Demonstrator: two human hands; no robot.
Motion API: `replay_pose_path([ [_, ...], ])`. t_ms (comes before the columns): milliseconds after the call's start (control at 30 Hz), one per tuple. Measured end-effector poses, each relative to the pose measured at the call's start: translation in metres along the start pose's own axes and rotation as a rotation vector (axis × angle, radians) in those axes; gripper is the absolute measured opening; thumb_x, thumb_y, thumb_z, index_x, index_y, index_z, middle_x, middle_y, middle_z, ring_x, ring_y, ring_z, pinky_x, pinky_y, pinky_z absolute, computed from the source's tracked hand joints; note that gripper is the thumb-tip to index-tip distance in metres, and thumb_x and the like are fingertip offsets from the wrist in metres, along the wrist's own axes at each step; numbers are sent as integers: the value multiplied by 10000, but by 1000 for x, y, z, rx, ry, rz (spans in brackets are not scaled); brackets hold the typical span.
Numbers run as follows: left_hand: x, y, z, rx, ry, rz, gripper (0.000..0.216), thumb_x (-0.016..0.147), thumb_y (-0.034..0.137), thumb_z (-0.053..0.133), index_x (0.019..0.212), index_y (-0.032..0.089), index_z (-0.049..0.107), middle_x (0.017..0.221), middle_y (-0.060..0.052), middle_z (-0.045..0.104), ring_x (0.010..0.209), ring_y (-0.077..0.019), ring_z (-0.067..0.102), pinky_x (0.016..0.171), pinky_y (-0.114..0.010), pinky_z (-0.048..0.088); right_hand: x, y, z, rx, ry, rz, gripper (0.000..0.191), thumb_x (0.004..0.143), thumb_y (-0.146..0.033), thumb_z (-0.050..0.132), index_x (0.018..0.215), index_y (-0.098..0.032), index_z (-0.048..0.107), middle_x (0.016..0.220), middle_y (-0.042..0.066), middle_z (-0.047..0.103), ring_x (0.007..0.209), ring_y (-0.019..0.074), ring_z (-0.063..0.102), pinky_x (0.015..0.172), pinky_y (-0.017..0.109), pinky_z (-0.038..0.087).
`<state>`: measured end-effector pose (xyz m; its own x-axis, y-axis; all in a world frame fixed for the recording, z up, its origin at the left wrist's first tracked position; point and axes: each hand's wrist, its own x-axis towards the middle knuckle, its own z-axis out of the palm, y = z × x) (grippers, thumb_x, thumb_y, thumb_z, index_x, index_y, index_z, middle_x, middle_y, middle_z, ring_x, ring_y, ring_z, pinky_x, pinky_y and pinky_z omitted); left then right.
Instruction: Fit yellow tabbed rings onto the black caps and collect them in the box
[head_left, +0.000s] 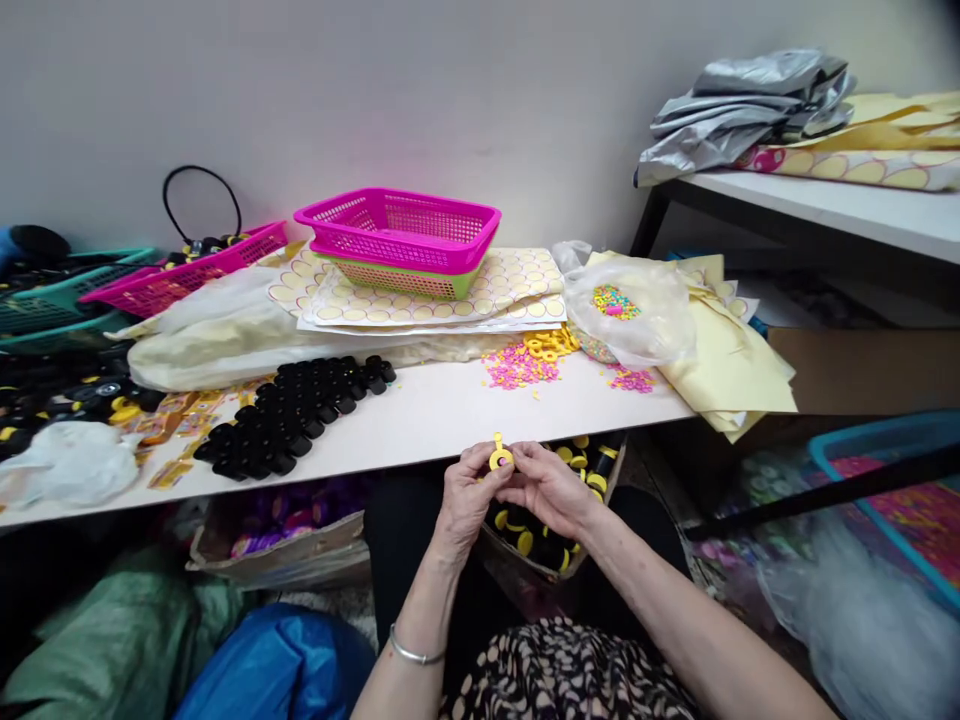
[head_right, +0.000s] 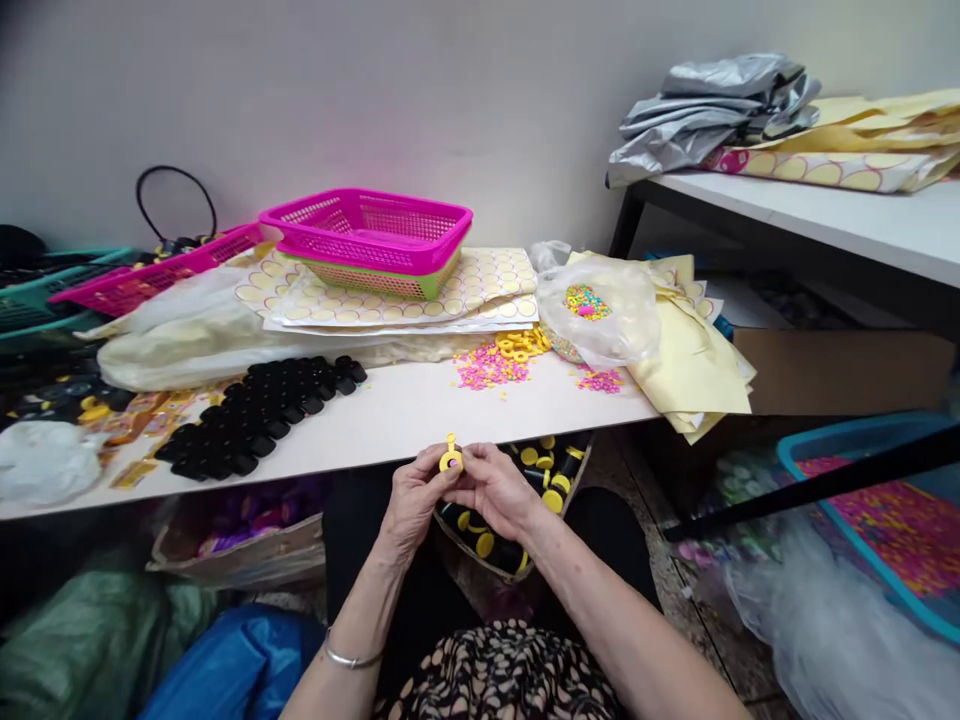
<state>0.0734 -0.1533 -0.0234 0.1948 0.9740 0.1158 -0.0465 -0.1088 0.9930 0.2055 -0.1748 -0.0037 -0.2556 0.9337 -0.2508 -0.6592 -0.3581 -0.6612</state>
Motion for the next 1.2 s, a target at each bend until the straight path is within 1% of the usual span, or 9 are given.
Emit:
replay_pose_path([
  [100, -18, 4, 3, 83, -124, 43, 217, 707, 328, 672, 862, 179, 704, 909, -67, 595, 955, -200, 507, 888, -321, 388, -28, 3, -13, -56, -59, 105, 332, 721, -303, 684, 950, -177, 479, 829, 15, 598, 666, 132, 620, 632, 304, 516],
  [200, -32, 10, 9, 182, -252, 103, 329, 571, 348, 773, 854, 195, 705, 908, -60, 585, 964, -217, 498, 905, -340, 382, -49, 6, -19, -27, -39, 142, 326, 721, -264, 685, 974, -173, 500, 842, 5, 582, 656, 117, 606, 633, 307, 520],
  [267, -41, 14, 15, 239, -260, 113, 377, 536, 339, 794, 873, 198, 700, 927, -62, 583, 975, -223, 497, 911, -352, 383, -62, 7, -18, 7, -26, 132, 314, 717, -236, 683, 979, -169, 525, 875, 4, 572, 690, 111, 598, 661, 304, 519],
  [367, -55, 19, 26, 239, -259, 106, 322, 654, 325, 722, 943, 192, 673, 1033, -81, 572, 1084, -235, 462, 964, -369, 357, -77, 3, -16, 25, -57, 125, 294, 704, -176, 678, 974, -153, 561, 875, 4, 571, 739, 100, 584, 707, 268, 502],
  [500, -71, 19, 36, 226, -323, 142, 352, 755, 283, 621, 1092, 189, 579, 1165, -97, 525, 1193, -244, 391, 1018, -391, 314, -92, -3, -13, -25, -88, 125, 307, 642, -128, 706, 931, -138, 604, 840, 5, 585, 751, 92, 569, 707, 218, 476],
  [700, -90, 13, 48, 360, -307, 283, 429, 739, 198, 583, 1151, 181, 466, 1145, -105, 475, 1097, -228, 436, 949, -378, 380, -104, 3, -5, -141, -40, 71, 414, 518, -94, 756, 911, -137, 636, 815, 12, 615, 733, 109, 563, 666, 209, 462],
  [1000, -99, 26, 55, 372, -277, 261, 84, 723, 193, 523, 801, 166, 537, 839, -50, 484, 838, -182, 452, 739, -305, 418, -114, 14, -5, -234, -19, 22, 361, 439, -108, 800, 745, -141, 611, 691, -19, 605, 626, 106, 536, 572, 215, 428],
  [1100, -96, 20, 58, 353, -304, 246, 47, 730, 198, 505, 759, 170, 527, 830, -41, 473, 840, -176, 452, 732, -289, 412, -112, 19, -6, -205, 25, -46, 381, 396, -135, 825, 696, -140, 592, 641, -36, 574, 592, 91, 508, 540, 201, 406],
  [1200, -90, 9, 59, 310, -320, 159, 65, 674, 199, 562, 709, 165, 520, 813, -26, 464, 803, -161, 452, 688, -265, 408, -107, 25, -11, -170, 112, -71, 417, 361, -178, 849, 676, -133, 580, 618, -46, 545, 571, 73, 479, 526, 187, 391],
])
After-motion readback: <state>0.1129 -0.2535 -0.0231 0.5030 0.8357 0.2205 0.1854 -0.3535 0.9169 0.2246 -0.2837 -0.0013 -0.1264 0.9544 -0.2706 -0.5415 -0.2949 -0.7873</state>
